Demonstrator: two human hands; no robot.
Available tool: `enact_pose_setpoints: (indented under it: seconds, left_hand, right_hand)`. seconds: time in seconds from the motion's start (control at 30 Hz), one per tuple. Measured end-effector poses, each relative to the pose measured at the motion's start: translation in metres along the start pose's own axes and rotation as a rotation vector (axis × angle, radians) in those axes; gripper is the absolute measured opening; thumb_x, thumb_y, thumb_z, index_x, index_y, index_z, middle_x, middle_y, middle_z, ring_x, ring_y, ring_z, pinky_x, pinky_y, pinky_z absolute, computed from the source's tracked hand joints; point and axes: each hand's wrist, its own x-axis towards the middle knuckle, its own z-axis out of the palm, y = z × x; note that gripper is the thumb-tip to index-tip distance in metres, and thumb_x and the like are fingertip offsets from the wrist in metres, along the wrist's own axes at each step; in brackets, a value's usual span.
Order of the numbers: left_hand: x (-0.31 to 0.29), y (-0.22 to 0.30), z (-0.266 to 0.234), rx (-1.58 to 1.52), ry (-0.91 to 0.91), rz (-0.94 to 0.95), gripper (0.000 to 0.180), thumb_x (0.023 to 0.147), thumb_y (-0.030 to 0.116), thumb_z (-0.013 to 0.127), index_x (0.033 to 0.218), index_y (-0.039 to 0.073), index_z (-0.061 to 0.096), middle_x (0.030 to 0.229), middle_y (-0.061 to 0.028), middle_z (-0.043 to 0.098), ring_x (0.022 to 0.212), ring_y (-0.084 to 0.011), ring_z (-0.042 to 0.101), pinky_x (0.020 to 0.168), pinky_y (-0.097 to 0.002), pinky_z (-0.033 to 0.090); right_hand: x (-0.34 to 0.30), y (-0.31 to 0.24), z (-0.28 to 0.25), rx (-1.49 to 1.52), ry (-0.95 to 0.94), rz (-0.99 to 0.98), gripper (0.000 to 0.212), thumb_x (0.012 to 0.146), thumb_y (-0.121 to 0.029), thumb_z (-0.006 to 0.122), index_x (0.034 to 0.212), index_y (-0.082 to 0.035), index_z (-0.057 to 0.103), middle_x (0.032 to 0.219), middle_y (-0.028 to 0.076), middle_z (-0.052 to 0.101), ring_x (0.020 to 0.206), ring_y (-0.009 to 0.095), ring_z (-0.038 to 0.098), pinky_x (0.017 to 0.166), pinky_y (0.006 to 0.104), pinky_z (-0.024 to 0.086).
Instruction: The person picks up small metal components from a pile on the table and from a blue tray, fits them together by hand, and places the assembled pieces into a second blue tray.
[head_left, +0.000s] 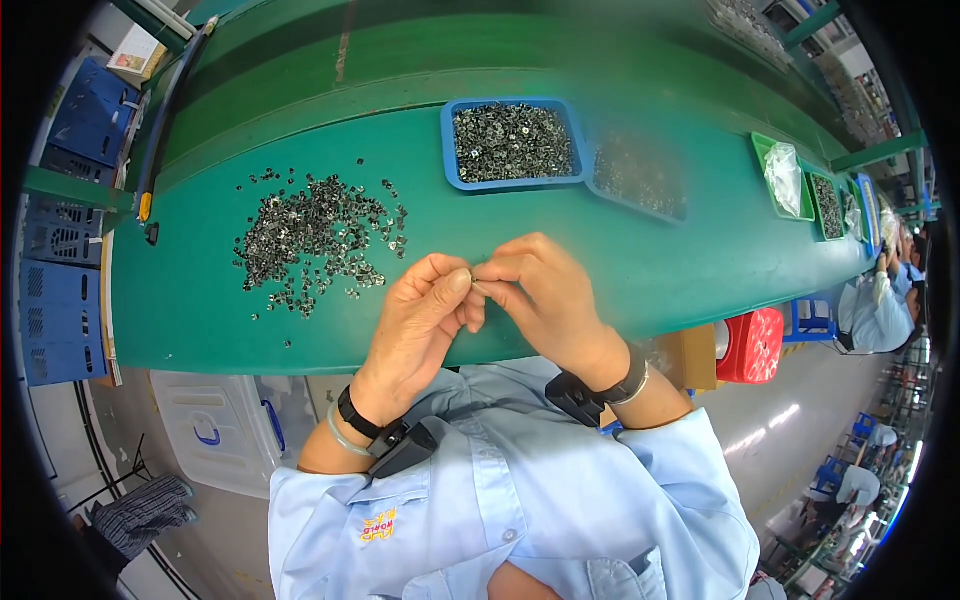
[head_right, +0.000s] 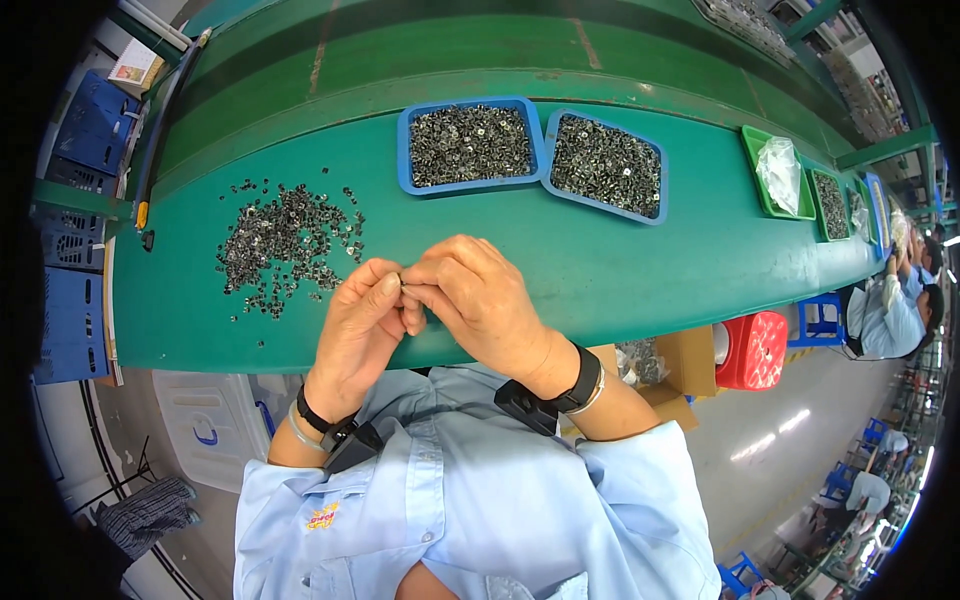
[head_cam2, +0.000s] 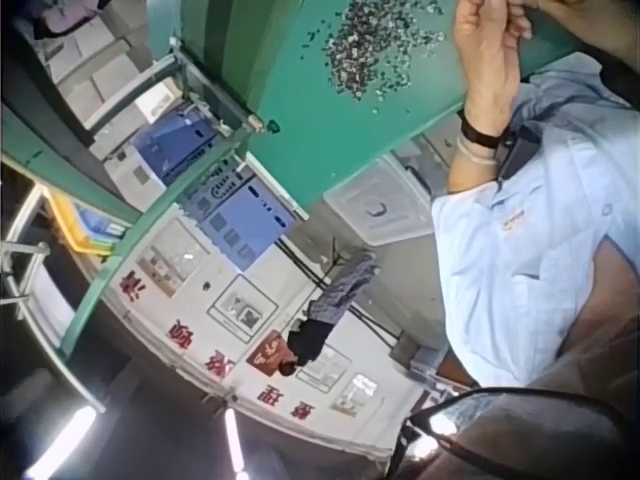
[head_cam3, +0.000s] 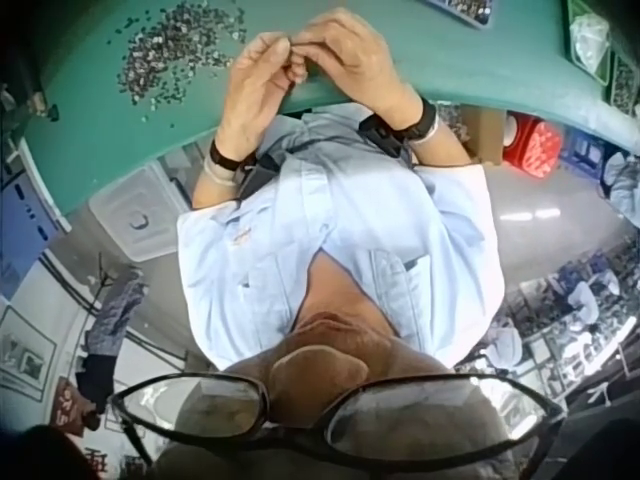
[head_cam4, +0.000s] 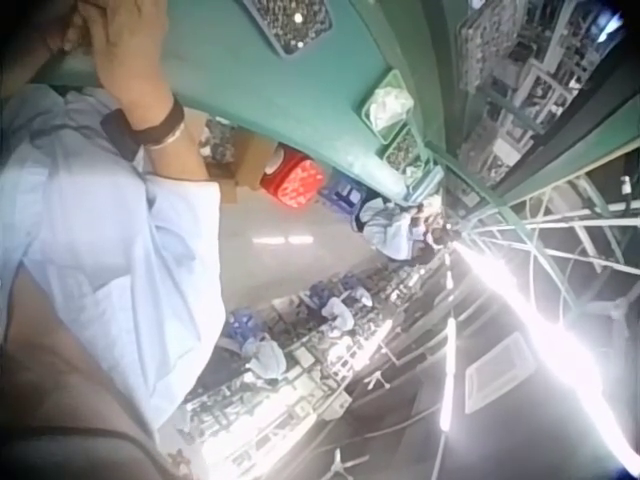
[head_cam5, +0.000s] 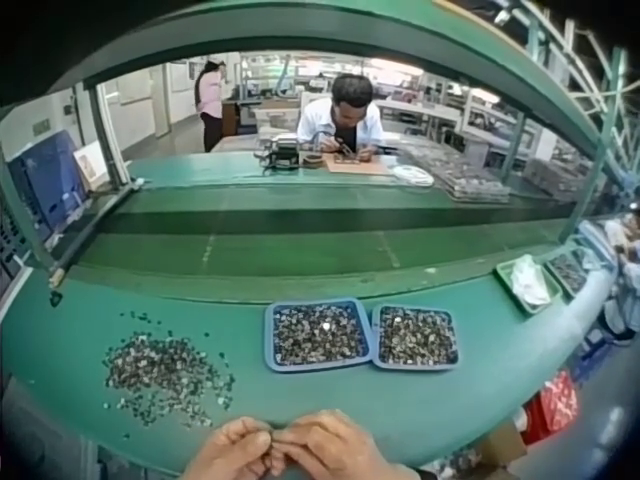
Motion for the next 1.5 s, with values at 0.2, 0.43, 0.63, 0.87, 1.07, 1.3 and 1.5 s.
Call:
enact_pose_setpoints:
  seconds: [0.2,0.43,0.63,0.87,1.07,1.3,1.5]
  left_hand:
    - [0.004,-0.012,-0.007,-0.179,-0.111,-0.007,0.013,0.092,0.018,0.058,0.091,0.005,0.055,0.074,-0.004,0.058,0.066,-0.0121,0.053,0.063,-0.0255,0.043]
    - [0.004,-0.007,-0.005,0.093,0.002,0.009,0.013,0.093,0.019,0.056,0.093,0.007,0.054,0.071,-0.0045,0.058,0.062,-0.0134,0.052,0.058,-0.0272,0.041]
    - [-0.002,-0.003,0.005,-0.099,-0.071,-0.018,0.015,0.094,0.021,0.054,0.094,0.006,0.055,0.071,-0.0037,0.058,0.061,-0.0127,0.051,0.054,-0.0267,0.038]
    - [-0.005,-0.011,0.005,-0.361,-0.226,-0.066,0.016,0.094,0.022,0.054,0.094,0.006,0.054,0.075,-0.0029,0.059,0.059,-0.0122,0.05,0.051,-0.0259,0.035]
    - [-0.006,-0.008,0.01,-0.322,-0.224,-0.059,0.015,0.094,0.021,0.055,0.094,0.006,0.053,0.077,-0.0028,0.059,0.059,-0.0123,0.051,0.05,-0.0266,0.036]
    - [-0.007,0.003,0.011,-0.139,-0.171,-0.068,0.017,0.094,0.023,0.055,0.092,0.007,0.051,0.076,-0.003,0.057,0.059,-0.0136,0.052,0.049,-0.0273,0.037]
    - [-0.007,0.003,0.01,-0.209,-0.151,-0.106,0.02,0.095,0.026,0.053,0.091,0.006,0.051,0.078,-0.0047,0.06,0.06,-0.0141,0.053,0.051,-0.0275,0.04]
  right_hand:
    - [-0.005,-0.003,0.003,0.091,0.022,0.055,0.018,0.073,-0.004,0.071,0.087,-0.009,0.062,0.086,0.005,0.06,0.081,0.023,0.06,0.067,0.0325,0.048]
    - [-0.001,0.002,-0.006,-0.097,-0.027,-0.058,0.016,0.074,-0.005,0.07,0.088,-0.009,0.063,0.086,0.005,0.061,0.081,0.022,0.06,0.068,0.0315,0.048]
    - [-0.001,-0.001,-0.006,0.079,0.018,-0.01,0.015,0.076,-0.005,0.07,0.089,-0.008,0.063,0.086,0.005,0.062,0.081,0.021,0.059,0.069,0.0309,0.048]
    - [-0.004,-0.007,-0.003,0.304,0.073,0.039,0.015,0.076,-0.004,0.07,0.089,-0.006,0.063,0.087,0.006,0.063,0.081,0.022,0.059,0.069,0.0314,0.047]
    - [-0.001,-0.007,-0.008,0.233,0.036,-0.047,0.015,0.075,-0.004,0.07,0.088,-0.006,0.062,0.086,0.007,0.063,0.078,0.023,0.059,0.068,0.0319,0.048]
    - [-0.001,-0.002,-0.006,0.23,0.031,-0.058,0.015,0.075,-0.003,0.07,0.088,-0.006,0.062,0.086,0.007,0.063,0.077,0.023,0.059,0.067,0.0321,0.048]
    - [-0.004,0.001,-0.002,0.277,0.02,-0.001,0.015,0.075,-0.004,0.07,0.088,-0.007,0.062,0.085,0.006,0.063,0.077,0.023,0.059,0.067,0.0317,0.048]
